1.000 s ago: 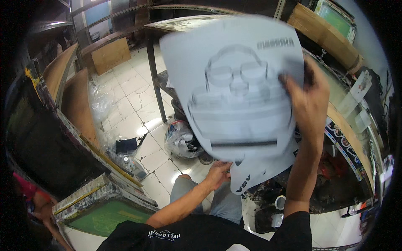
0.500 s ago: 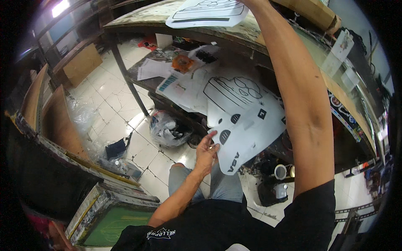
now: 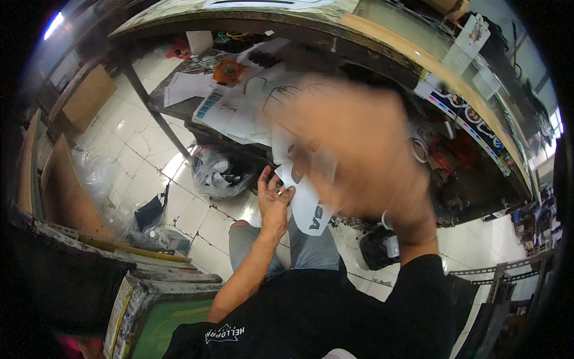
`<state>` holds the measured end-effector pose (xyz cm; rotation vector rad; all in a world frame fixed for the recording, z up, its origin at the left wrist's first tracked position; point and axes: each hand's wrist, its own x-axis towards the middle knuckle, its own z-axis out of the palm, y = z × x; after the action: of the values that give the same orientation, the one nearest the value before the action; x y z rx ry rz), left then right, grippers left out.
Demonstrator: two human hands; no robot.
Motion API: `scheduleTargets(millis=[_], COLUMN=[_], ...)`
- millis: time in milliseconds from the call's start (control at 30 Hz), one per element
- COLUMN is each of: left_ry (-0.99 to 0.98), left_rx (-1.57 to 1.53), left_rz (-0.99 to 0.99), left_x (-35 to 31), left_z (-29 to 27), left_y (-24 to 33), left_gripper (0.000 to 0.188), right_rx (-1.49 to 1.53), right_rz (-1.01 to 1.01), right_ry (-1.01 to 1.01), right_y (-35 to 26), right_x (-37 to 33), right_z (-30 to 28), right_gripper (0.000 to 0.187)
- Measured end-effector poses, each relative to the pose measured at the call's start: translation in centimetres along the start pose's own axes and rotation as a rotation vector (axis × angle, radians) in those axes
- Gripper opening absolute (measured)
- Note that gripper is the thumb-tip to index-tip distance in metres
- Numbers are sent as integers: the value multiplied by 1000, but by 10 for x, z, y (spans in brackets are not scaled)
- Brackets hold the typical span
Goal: The person sits on the floor and organizes a pile of papers on a low table. They pick up a pen and write on a lined sheet of paper, then place the pen down. The person then sorts through various printed sheets, including a drawing of a cake and a template with cutouts, arranging them on the table.
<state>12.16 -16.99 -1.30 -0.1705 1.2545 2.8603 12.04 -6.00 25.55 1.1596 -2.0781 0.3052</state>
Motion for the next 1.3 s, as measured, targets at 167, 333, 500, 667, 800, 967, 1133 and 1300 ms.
scheduleTargets(millis=[167,333,500,667,800,967,1133,1300], left_ry=[-10,-30,-42,-2,-42,-10,-21,-47], left_rx=[-44,-30,-15,-54,44,183,255,236], left_rz=[-55,-123,-161,-225,-255,-261,-272,-298], left_x=[4,-2,-7,-11,-11,-11,-11,-12], left_z=[3,6,8,11,14,17,14,11], left_y=[-4,2,1,4,10,3,-1,-3], left_gripper=[75,75,75,61,57,52,38,29], right_rx=[165,-24,454,712,746,697,667,665], right_rz=[639,1249,1462,1599,1683,1646,1675,1570], right_ry=[-339,-231,65,360,445,699,741,1145], right_y=[-42,-35,-32,-34,-29,-31,-35,-30], right_x=[-123,-204,-234,-231,-251,-258,-260,-276], right_z=[42,80,112,106,101,105,99,100], right_gripper=[34,36,22,15,11,9,11,7])
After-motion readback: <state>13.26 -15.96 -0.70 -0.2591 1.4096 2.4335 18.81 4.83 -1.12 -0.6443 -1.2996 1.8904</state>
